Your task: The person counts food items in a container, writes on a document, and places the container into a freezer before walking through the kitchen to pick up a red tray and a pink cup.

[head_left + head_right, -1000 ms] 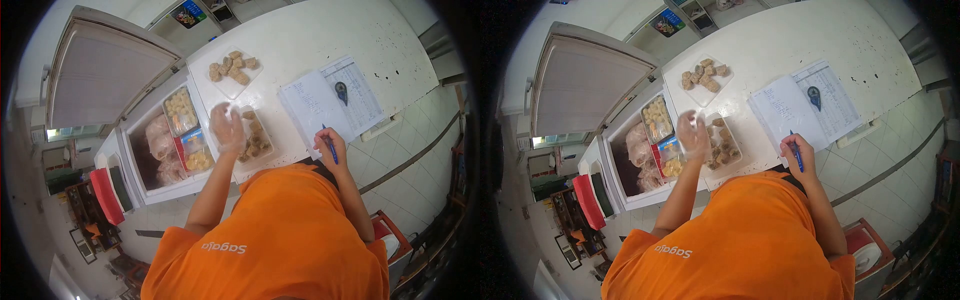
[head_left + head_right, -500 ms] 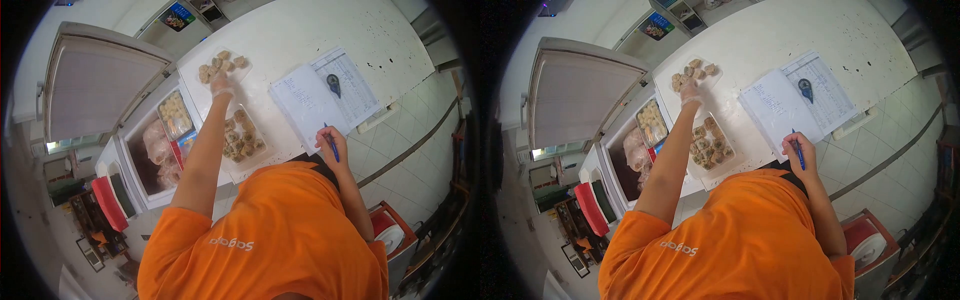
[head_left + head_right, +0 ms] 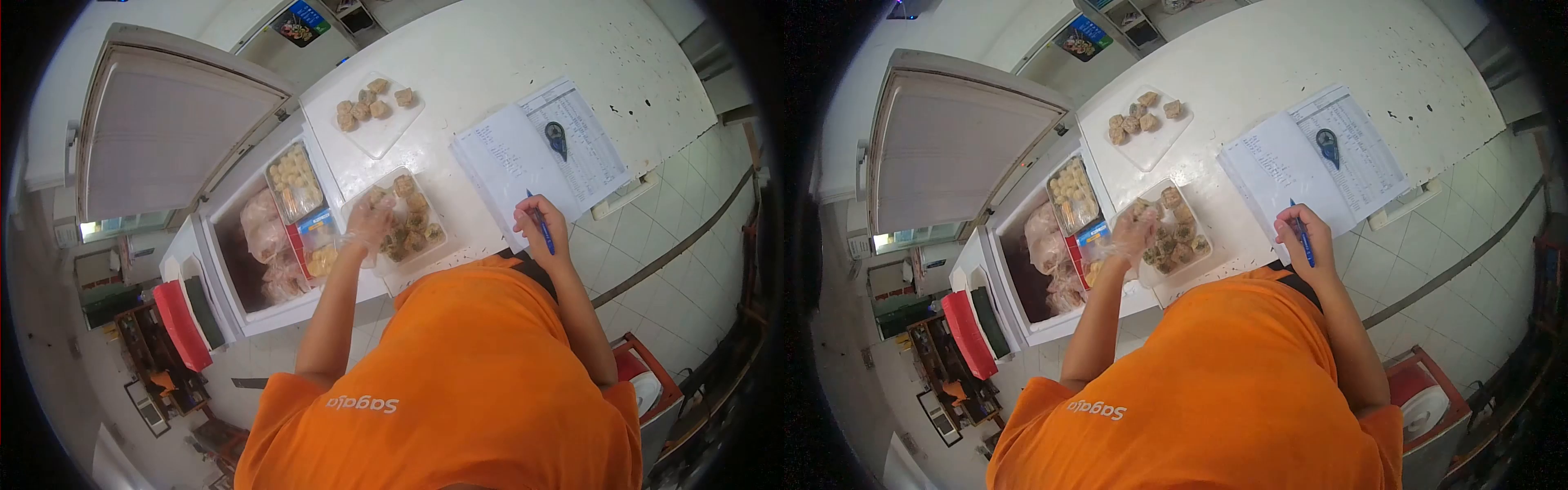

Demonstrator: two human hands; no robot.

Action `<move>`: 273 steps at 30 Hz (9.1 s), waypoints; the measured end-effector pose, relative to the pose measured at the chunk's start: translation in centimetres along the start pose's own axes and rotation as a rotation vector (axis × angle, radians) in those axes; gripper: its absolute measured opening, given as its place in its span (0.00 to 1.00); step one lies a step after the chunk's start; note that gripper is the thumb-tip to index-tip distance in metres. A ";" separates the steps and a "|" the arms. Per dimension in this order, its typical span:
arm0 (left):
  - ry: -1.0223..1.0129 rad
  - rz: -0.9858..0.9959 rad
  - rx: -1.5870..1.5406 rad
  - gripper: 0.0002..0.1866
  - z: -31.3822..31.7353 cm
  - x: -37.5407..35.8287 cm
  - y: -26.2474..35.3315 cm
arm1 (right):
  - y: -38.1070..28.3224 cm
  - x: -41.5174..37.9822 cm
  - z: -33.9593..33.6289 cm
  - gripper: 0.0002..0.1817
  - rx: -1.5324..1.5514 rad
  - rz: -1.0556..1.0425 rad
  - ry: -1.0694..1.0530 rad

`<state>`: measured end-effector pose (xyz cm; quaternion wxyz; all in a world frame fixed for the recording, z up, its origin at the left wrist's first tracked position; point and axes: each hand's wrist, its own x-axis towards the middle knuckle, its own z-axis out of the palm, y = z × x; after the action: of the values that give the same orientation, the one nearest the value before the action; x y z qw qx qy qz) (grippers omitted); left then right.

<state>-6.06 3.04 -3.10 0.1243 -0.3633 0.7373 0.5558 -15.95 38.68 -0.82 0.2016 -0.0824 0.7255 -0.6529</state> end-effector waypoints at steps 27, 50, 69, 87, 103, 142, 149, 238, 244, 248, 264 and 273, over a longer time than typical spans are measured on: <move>0.166 0.151 -0.163 0.19 2.2 0.5 -2.6 | -0.3 -0.5 2.0 0.06 -0.019 -0.023 -0.065; 0.253 -0.149 0.066 0.35 1.6 2.2 -3.5 | -0.7 -0.2 3.0 0.06 -0.060 -0.037 -0.147; 0.735 0.540 0.340 0.28 -4.1 7.2 4.4 | -0.8 -0.8 2.2 0.07 -0.060 0.001 -0.103; -0.168 0.193 -1.127 0.14 -9.6 14.6 4.4 | 0.0 -0.5 -0.3 0.05 -0.087 0.037 -0.011; 0.464 0.148 -0.647 0.29 3.7 1.0 1.0 | -1.8 1.5 3.3 0.06 -0.063 -0.012 -0.211; 0.011 0.275 0.536 0.11 -2.0 7.1 5.3 | -1.2 -0.4 1.7 0.05 -0.046 0.002 -0.080; -0.005 0.274 1.135 0.22 2.9 -0.3 5.3 | -1.9 1.2 3.9 0.06 -0.052 -0.052 -0.209; 0.211 0.411 -0.180 0.12 -2.3 10.3 9.2 | 1.7 22.4 11.8 0.14 -0.592 -0.529 -0.018; 0.393 0.384 0.191 0.13 -0.5 -2.7 -1.8 | 4.2 29.8 18.9 0.10 -0.871 -0.578 -0.131; 0.681 0.665 0.690 0.15 4.4 -5.2 -0.7 | 4.7 32.1 20.5 0.08 -0.946 -0.467 -0.134; 1.175 0.340 0.274 0.12 0.1 -4.0 -14.6 | 5.0 29.7 14.5 0.09 -1.232 -0.451 -0.174; 0.545 0.077 -0.424 0.11 -6.4 -5.7 -18.9 | 6.1 20.5 15.7 0.22 -1.231 -0.558 -0.305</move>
<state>12.15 -2.77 -11.24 -0.1765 -0.4881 0.6248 0.5833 -27.38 17.25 -11.62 0.0425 -0.4560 0.8793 -0.1310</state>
